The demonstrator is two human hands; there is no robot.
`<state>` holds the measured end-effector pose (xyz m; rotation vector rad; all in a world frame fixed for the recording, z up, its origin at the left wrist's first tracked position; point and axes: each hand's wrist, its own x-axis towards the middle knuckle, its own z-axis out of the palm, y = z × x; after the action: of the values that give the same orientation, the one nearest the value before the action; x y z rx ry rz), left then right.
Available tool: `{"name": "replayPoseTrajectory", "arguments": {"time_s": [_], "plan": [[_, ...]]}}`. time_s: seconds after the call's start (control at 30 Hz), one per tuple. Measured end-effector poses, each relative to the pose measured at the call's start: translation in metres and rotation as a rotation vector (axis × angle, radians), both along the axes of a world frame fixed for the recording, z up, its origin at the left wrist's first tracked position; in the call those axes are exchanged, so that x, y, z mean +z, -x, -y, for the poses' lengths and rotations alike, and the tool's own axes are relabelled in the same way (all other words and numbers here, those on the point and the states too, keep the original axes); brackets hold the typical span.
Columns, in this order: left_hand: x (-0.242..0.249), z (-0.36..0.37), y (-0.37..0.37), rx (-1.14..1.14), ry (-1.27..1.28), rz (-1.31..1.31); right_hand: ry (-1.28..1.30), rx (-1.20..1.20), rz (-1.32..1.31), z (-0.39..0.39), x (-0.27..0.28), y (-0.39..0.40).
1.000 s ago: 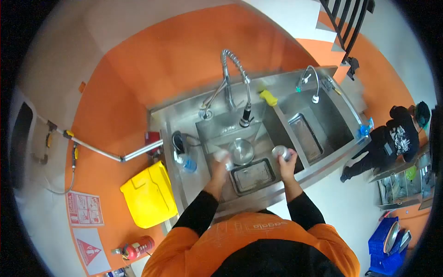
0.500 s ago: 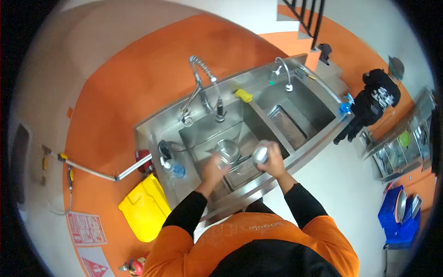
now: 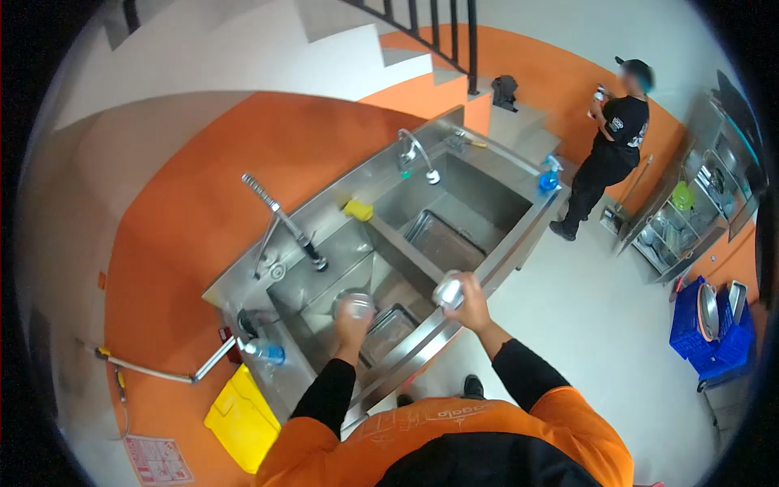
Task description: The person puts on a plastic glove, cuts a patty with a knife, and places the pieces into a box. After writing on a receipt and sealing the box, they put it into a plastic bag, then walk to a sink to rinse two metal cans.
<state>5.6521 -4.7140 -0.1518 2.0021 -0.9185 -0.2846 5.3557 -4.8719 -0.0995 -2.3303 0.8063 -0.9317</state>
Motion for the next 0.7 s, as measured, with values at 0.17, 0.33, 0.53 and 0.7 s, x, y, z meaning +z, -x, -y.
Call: {"name": "replayPoseTrajectory", "arguments": {"time_s": [0.17, 0.33, 0.53, 0.7], "plan": [[0.007, 0.023, 0.011, -0.146, -0.176, 0.315, 0.075, 0.052, -0.018, 0.046, -0.002, 0.062], [0.021, 0.033, 0.036, -0.262, -0.352, 0.457, 0.131, -0.025, -0.067, 0.098, -0.012, 0.118], [-0.014, 0.050, 0.052, 0.124, -0.173, 0.400, 0.257, 0.094, -0.273, 0.132, -0.009, 0.172], [0.004, 0.065, 0.062, -0.109, -0.453, 0.543, 0.163, -0.037, -0.287, 0.146, -0.012, 0.202]]}}
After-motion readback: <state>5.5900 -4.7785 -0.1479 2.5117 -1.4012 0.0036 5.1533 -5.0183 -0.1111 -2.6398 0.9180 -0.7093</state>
